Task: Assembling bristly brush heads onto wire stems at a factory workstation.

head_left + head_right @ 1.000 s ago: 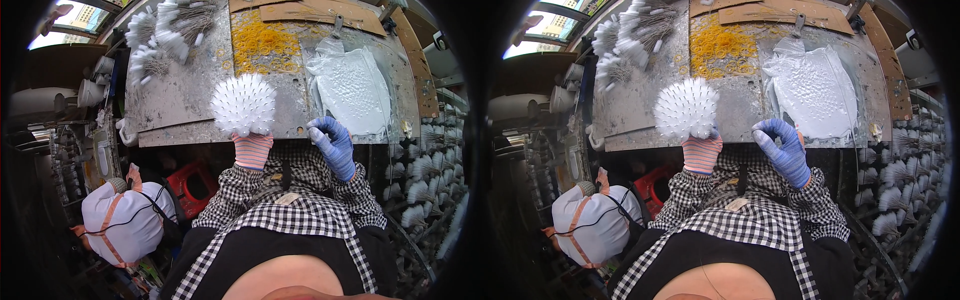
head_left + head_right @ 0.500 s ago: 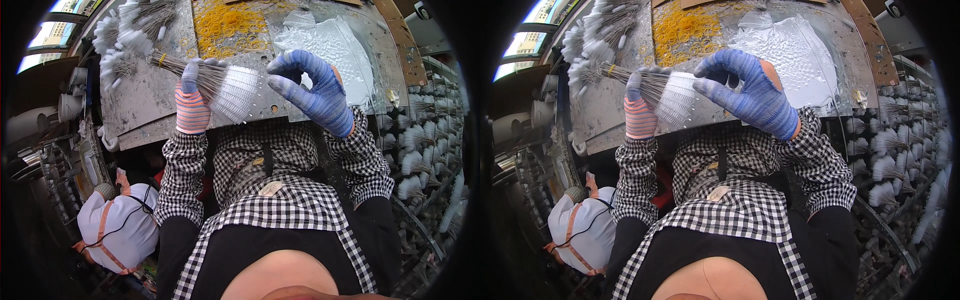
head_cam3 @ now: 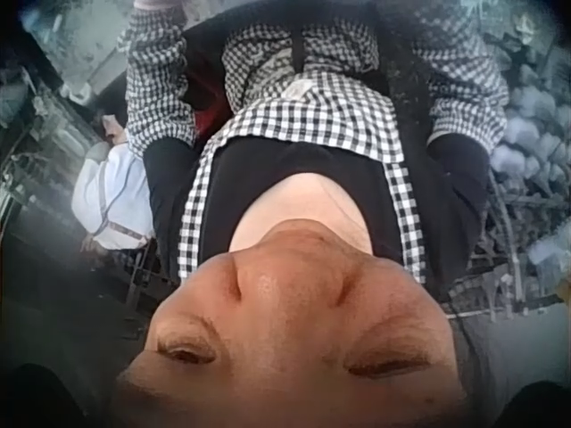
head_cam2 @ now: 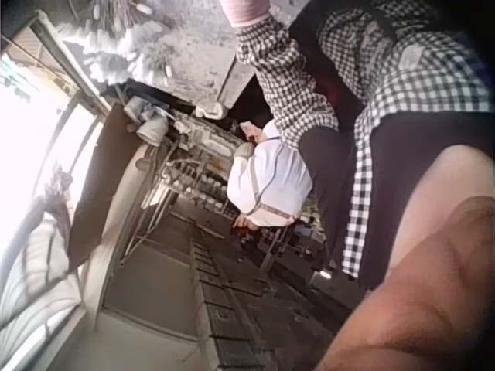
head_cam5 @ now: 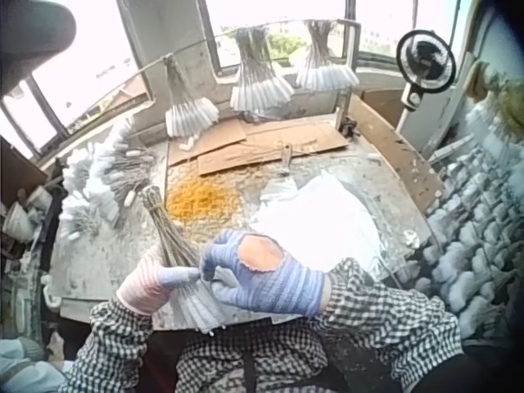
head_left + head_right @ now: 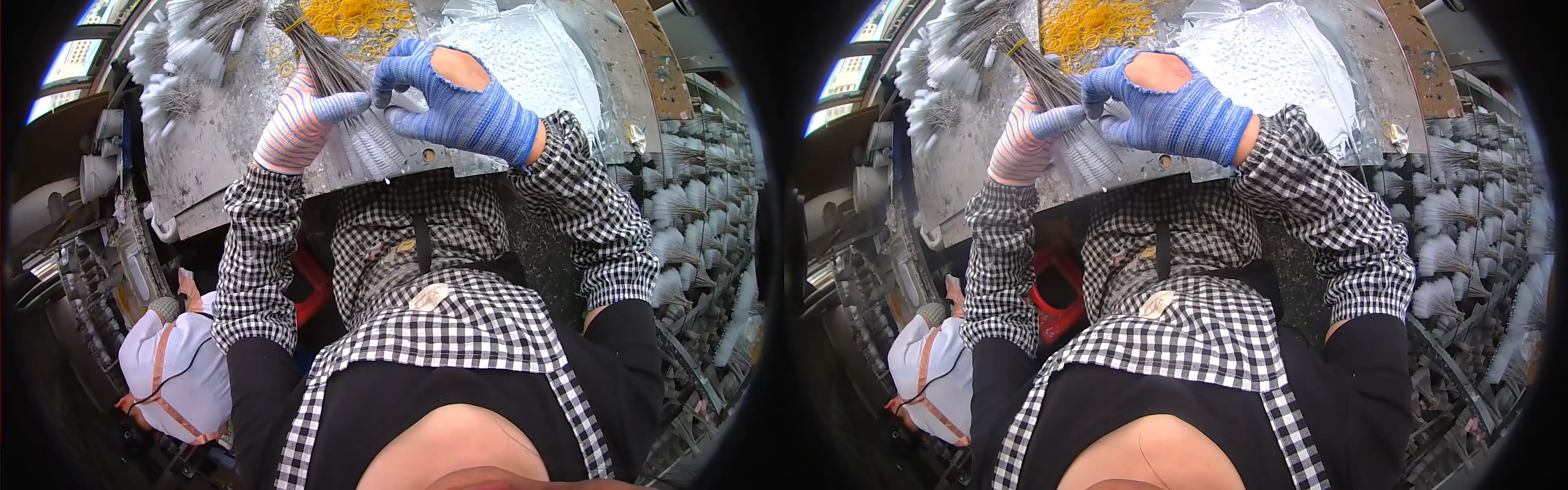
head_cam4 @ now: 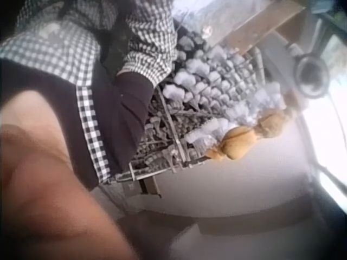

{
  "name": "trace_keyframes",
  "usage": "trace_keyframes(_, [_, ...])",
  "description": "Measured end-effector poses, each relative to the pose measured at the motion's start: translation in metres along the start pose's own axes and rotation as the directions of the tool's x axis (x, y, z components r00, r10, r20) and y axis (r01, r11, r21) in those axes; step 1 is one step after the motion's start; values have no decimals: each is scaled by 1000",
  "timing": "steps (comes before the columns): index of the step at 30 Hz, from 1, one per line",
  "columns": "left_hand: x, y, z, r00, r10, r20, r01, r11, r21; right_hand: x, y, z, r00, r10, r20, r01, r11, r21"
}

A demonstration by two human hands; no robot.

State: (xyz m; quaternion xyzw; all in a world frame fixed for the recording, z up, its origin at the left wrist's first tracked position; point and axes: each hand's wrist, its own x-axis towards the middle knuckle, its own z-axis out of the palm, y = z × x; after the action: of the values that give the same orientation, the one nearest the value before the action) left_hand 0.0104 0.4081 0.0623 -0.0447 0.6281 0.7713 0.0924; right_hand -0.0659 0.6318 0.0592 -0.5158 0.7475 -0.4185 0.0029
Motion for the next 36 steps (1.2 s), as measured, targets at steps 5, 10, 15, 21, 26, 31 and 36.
trace_keyframes(5, [8, -7, -14, 1000, -15, 2, 15, 1000, -3, -5, 7, 4, 998, -36, -47, 38, 998, 50])
trace_keyframes(10, [11, 1, -10, 1000, -4, -18, 5, 999, 34, -5, 6, 1, 989, -115, -89, 116, 993, 0])
trace_keyframes(15, [17, 3, 4, 994, 95, -60, -83, 981, 177, -5, 14, 3, 931, -346, -118, 316, 923, -219])
trace_keyframes(21, [27, -1, -21, 998, 46, -39, -40, 991, 129, 1, 14, 2, 930, -359, -76, 312, 882, -353])
trace_keyframes(26, [31, 6, -19, 997, 72, -10, -70, 989, 129, 5, 10, -6, 955, -292, -52, 264, 917, -299])
trace_keyframes(31, [23, 21, 0, 991, 85, -107, -81, 996, 42, 18, 8, -9, 976, -209, -60, 200, 972, -124])
trace_keyframes(36, [21, 29, -12, 979, 144, -146, -144, 989, 15, 37, 3, -10, 977, -211, -37, 208, 975, -77])
